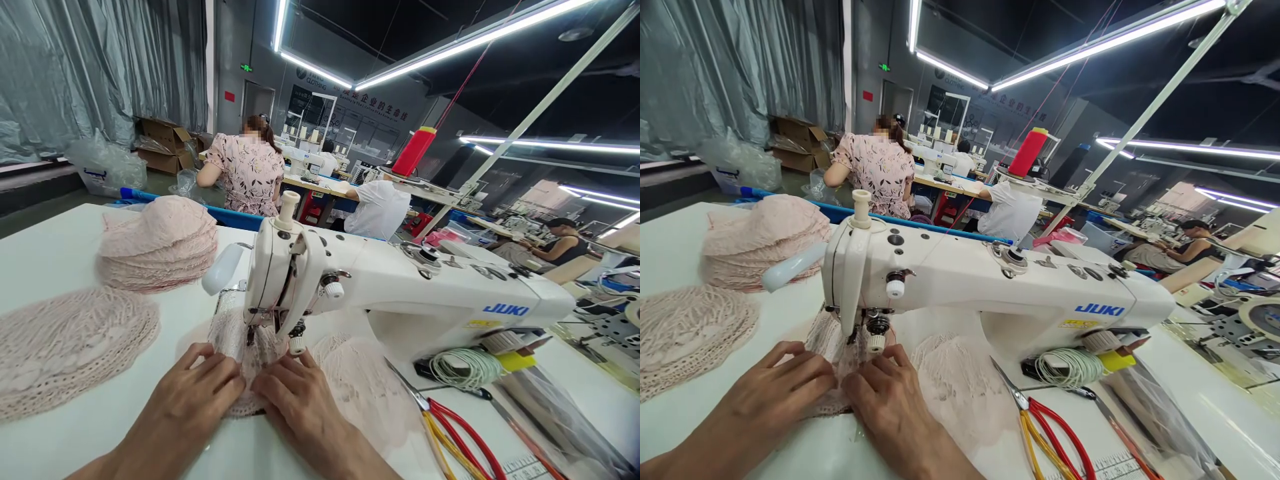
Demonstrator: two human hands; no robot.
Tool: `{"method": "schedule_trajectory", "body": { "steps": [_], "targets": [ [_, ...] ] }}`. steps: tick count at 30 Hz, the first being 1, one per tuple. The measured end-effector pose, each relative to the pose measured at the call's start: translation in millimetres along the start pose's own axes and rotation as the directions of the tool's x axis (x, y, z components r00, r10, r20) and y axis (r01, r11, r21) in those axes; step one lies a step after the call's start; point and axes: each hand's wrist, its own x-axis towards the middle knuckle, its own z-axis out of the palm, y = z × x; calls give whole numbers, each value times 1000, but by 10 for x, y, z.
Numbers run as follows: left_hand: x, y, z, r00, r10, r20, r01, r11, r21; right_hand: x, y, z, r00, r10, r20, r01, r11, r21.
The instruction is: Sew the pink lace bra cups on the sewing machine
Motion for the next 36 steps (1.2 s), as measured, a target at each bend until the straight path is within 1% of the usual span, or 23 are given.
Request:
{"method": "schedule_trajectory", "body": {
  "steps": [3, 8, 15, 24, 27, 30, 32, 36],
  "targets": [
    [-21, 42, -25, 1000, -9, -11, 9, 1000, 16, -27, -5, -32, 997, -42, 58, 40, 999, 25],
    [-115, 43, -23, 1000, 22, 2, -22, 998, 53, -70, 2, -72, 991, -40, 126, 37, 999, 25],
    [-203, 19, 86, 999, 47, -7, -46, 996, 78, -75, 24, -82, 990, -56, 129, 51, 998, 42],
    [-208, 26, 111, 998, 53, 25, -55, 994, 93, -64, 15, -59, 992, -71, 101, 67, 997, 41],
    [-207, -11, 144, 998, 59, 38, -63, 992, 105, -63, 45, -27, 996, -58, 75, 55, 998, 35],
    [-153, -82, 159, 995, 46, 86, -55, 993, 102, -44, 97, 8, 998, -33, 62, 35, 999, -27],
    [-94, -150, 169, 994, 49, 97, -60, 992, 113, -11, 133, 19, 998, -34, 53, 37, 997, -71],
    [0, -320, 240, 995, 99, 20, -101, 980, 171, 74, 188, 9, 997, -41, 63, 49, 990, -135]
  ]
}}
